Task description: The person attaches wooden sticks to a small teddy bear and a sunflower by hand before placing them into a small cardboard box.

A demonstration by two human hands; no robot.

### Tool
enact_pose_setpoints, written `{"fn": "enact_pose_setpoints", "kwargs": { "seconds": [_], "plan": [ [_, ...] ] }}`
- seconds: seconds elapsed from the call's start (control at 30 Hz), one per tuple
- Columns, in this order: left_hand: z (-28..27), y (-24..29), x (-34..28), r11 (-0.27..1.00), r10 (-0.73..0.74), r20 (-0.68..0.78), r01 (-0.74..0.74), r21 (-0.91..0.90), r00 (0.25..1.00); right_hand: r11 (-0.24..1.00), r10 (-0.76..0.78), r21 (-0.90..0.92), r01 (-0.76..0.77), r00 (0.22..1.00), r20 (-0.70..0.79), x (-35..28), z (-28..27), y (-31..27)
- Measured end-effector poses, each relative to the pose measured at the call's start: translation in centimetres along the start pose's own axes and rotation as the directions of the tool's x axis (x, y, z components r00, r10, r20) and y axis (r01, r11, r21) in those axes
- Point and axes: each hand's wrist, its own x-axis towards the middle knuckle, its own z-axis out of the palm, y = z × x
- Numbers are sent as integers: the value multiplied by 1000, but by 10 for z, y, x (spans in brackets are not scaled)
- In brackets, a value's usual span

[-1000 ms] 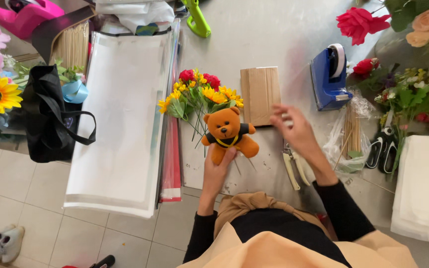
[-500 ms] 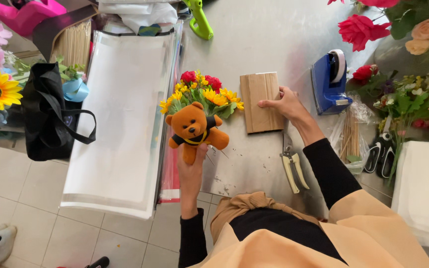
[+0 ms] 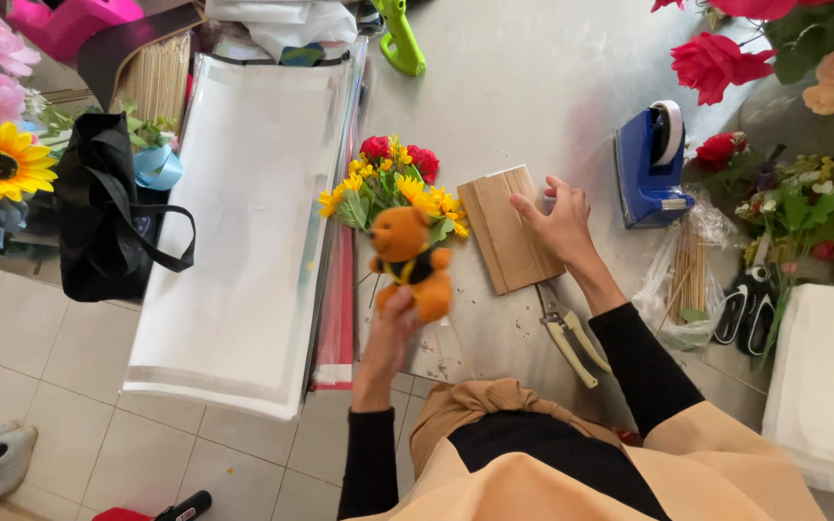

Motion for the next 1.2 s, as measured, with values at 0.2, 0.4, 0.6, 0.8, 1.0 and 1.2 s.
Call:
{"fn": "enact_pose_setpoints", "kwargs": {
  "seconds": [0.2,0.4,0.6,0.8,1.0,1.2],
  "plan": [
    [40,-40,24,995,-57,272,33,91,961,1000,12,5,-13,989,147,-3,-7,-6],
    [30,-67,52,999,2,260,11,-48,966,763,-60,647,-9,995,84,-61,-77,-54],
    [10,18,25,928,325,214,-267,-260,921,484,128,797,-361,930,344,-135,-39,-4],
    [-74,-1,43,889,239,-180,-289,-355,954,592,122,720,-361,924,363,-159,-13,46],
    [-38,39,13,927,350,-187,-368,-71,918,751,-4,653,-99,988,154,-121,-47,59],
    [-1,55,14,767,589,77,-586,260,804,838,-253,500,220,967,-2,-114,-72,15]
  ]
}}
